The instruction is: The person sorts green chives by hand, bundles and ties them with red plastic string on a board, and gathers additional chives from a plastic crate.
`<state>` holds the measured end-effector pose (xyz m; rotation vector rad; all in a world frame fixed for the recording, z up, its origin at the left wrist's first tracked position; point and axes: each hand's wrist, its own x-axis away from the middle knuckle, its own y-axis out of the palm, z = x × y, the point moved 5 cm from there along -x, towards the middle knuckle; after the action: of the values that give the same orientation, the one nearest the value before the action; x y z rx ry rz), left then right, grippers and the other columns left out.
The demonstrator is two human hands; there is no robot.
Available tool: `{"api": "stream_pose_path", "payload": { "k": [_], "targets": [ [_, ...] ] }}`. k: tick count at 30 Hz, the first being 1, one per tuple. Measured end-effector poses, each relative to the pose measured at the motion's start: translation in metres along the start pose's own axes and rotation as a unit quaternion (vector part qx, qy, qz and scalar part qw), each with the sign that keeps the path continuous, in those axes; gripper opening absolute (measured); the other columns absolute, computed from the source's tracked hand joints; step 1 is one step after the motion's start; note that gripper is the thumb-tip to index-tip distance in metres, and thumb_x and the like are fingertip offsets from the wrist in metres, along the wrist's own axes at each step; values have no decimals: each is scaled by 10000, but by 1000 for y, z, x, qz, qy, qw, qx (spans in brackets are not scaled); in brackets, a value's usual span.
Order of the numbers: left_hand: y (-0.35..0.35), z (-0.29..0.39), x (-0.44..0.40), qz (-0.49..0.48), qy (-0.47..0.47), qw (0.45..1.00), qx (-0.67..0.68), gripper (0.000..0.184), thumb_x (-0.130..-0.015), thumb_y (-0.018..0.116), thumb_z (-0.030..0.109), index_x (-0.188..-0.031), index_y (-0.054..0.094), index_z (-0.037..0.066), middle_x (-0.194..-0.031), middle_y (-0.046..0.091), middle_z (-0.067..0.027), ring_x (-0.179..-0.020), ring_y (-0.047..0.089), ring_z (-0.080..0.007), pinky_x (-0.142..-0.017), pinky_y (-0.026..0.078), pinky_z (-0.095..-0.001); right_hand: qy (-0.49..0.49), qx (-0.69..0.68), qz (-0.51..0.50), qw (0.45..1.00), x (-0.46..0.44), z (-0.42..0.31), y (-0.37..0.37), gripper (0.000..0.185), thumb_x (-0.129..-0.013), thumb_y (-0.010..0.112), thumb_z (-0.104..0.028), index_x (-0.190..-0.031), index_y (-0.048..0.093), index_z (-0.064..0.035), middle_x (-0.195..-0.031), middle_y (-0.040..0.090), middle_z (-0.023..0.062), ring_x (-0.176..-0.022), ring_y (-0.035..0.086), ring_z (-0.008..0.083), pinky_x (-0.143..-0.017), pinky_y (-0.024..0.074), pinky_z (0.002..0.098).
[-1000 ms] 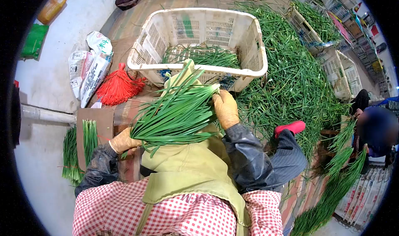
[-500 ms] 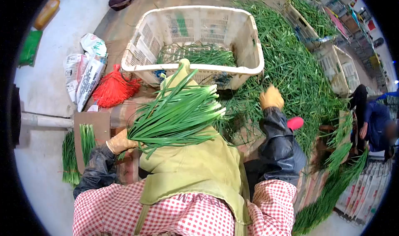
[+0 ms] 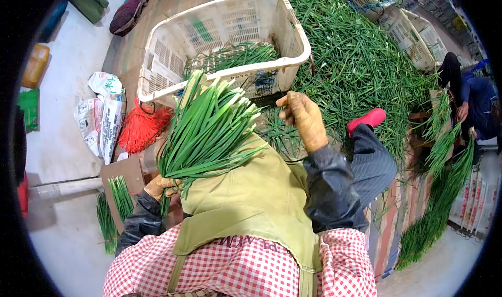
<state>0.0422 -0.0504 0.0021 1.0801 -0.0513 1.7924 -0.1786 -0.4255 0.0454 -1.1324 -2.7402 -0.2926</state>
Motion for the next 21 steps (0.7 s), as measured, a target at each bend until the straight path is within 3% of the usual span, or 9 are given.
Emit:
{"api": "stream_pose_path", "payload": {
  "k": [2, 3, 5, 7, 9, 13, 14, 15, 21],
  "targets": [
    [-4, -5, -1, 12, -13, 1000, 6, 243, -810, 709, 117, -1005, 601, 17, -792, 603, -28, -536, 470, -45, -404, 326, -161, -9, 68, 39, 997, 14, -16, 19, 319, -930, 579, -362, -1010, 611, -55, -795, 632, 12, -659, 556, 90, -554, 449, 278],
    [-3, -8, -2, 12, -13, 1000, 3, 243, -810, 709, 117, -1005, 601, 17, -792, 603, -28, -536, 470, -45, -404, 326, -161, -97, 167, 63, 979, 15, -27, 35, 327, -882, 643, -340, -1066, 594, -74, -805, 642, 42, -650, 574, 113, -582, 472, 286],
    [-3, -9, -1, 46, 2, 999, 3, 237, -810, 710, 133, -988, 609, 13, -803, 613, -34, -530, 478, -43, -405, 333, -161, -61, 382, 40, 921, 22, -46, 59, 359, -837, 684, -305, -1105, 580, -90, -832, 658, 88, -675, 620, 177, -630, 499, 312],
    [-1, -7, 0, 41, -3, 999, -8, 239, -809, 711, 138, -985, 611, 10, -807, 617, -37, -535, 487, -45, -406, 337, -162, -195, 399, 17, 896, 18, -39, 73, 339, -807, 696, -282, -1080, 585, -115, -843, 666, 104, -735, 649, 250, -669, 509, 344],
    [-3, -9, 2, 39, -6, 999, -12, 242, -808, 712, 143, -982, 614, 7, -811, 621, -39, -540, 495, -48, -406, 340, -162, -193, 435, 9, 879, 13, -25, 77, 273, -819, 671, -276, -1028, 592, -119, -852, 673, 108, -783, 652, 295, -695, 510, 378],
    [-22, -23, -1, 45, -23, 999, -2, 253, -811, 711, 154, -985, 608, 1, -815, 618, -50, -536, 495, -54, -404, 341, -163, -197, 291, 14, 936, -9, 18, 68, 183, -909, 603, -206, -1028, 607, -66, -685, 614, 38, -567, 589, 138, -527, 476, 269],
    [-22, -22, -1, 41, -19, 999, 12, 257, -814, 710, 157, -986, 603, 0, -813, 615, -53, -532, 489, -54, -404, 340, -163, -66, 66, -39, 995, -12, 25, 63, 190, -925, 585, -215, -1004, 609, -43, -682, 608, 22, -546, 563, 118, -502, 455, 249],
    [-22, -22, -2, 41, -21, 999, 8, 257, -814, 710, 157, -986, 603, 0, -813, 615, -53, -532, 489, -54, -404, 340, -163, 68, -165, -88, 980, -11, 30, 64, 212, -941, 567, -224, -980, 612, -21, -679, 603, 5, -524, 538, 97, -478, 434, 229],
    [-23, -29, -5, 9, -20, 997, 73, 183, -848, 650, 104, -981, 585, -4, -787, 597, -68, -492, 448, -53, -390, 331, -173, -33, -335, 105, 936, -46, 55, -34, 206, -943, 535, -168, -1035, 579, 11, -823, 621, 66, -662, 552, 102, -538, 419, 192]
  ]
}}
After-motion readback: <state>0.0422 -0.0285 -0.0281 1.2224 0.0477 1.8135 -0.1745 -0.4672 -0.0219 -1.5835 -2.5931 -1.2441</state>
